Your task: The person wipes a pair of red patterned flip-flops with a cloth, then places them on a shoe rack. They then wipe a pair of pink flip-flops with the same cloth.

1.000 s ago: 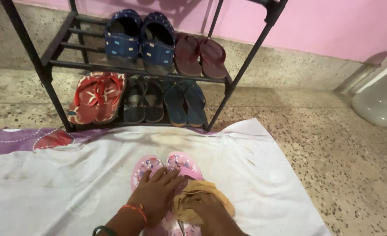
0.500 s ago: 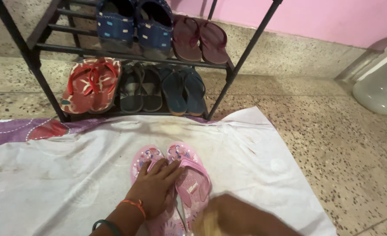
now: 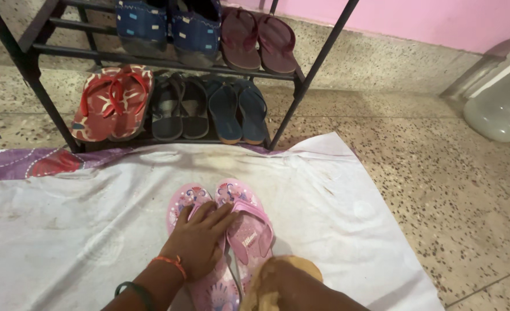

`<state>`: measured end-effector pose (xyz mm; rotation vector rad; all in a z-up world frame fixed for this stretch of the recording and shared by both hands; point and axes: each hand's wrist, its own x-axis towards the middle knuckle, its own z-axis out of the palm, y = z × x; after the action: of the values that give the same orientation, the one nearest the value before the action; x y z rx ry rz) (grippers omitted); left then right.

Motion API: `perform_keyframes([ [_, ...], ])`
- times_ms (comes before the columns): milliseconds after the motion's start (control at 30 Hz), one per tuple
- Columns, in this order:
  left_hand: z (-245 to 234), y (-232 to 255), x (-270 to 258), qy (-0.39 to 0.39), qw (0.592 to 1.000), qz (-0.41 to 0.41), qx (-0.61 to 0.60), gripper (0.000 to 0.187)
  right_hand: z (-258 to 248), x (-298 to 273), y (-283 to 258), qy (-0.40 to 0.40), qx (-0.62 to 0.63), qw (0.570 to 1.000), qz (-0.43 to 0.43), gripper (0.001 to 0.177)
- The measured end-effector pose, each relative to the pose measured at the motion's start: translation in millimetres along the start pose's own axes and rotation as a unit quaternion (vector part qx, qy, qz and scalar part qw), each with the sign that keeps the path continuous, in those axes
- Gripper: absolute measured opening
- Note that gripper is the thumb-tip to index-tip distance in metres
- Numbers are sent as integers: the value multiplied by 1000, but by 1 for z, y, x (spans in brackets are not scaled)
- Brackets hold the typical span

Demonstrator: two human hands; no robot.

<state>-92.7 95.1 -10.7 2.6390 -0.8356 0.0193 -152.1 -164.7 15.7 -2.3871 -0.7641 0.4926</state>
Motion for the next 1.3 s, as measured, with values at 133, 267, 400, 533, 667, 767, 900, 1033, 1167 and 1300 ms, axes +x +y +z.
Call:
perform_keyframes([
  [133, -4, 5, 2, 8, 1000, -12, 6, 79, -39, -4, -7, -120, 29, 985, 121, 31],
  [267, -7, 19, -1, 72, 996, -50, 9, 72, -91, 16, -19, -37, 28, 970, 238, 29],
  [400, -3, 37, 3, 97, 986, -129, 31, 90, -114, 43, -29, 138, 14, 956, 258, 39],
  [533, -2, 44, 7, 93, 983, -150, 49, 82, -88, 60, -31, 165, -2, 948, 273, 46],
  [667, -8, 43, 6, 51, 985, -149, 74, 74, -46, 44, -21, 148, -77, 981, 101, 54],
  [767, -14, 45, 6, 31, 985, -151, 83, 71, -29, 32, -13, 183, -113, 976, 28, 63],
  [900, -13, 45, 6, 17, 984, -153, 88, 71, -16, 26, -8, 171, -15, 984, 55, 53],
  [1033, 2, 39, 2, 44, 984, -131, 109, 79, -29, 37, -1, 167, -121, 978, 20, 17],
  [1167, 16, 32, -7, 71, 989, -80, 98, 93, -56, 51, 0, 280, -14, 947, 156, 30],
  [1300, 28, 20, -12, 86, 991, -36, 91, 102, -49, 66, -12, 264, -58, 961, 60, 46],
])
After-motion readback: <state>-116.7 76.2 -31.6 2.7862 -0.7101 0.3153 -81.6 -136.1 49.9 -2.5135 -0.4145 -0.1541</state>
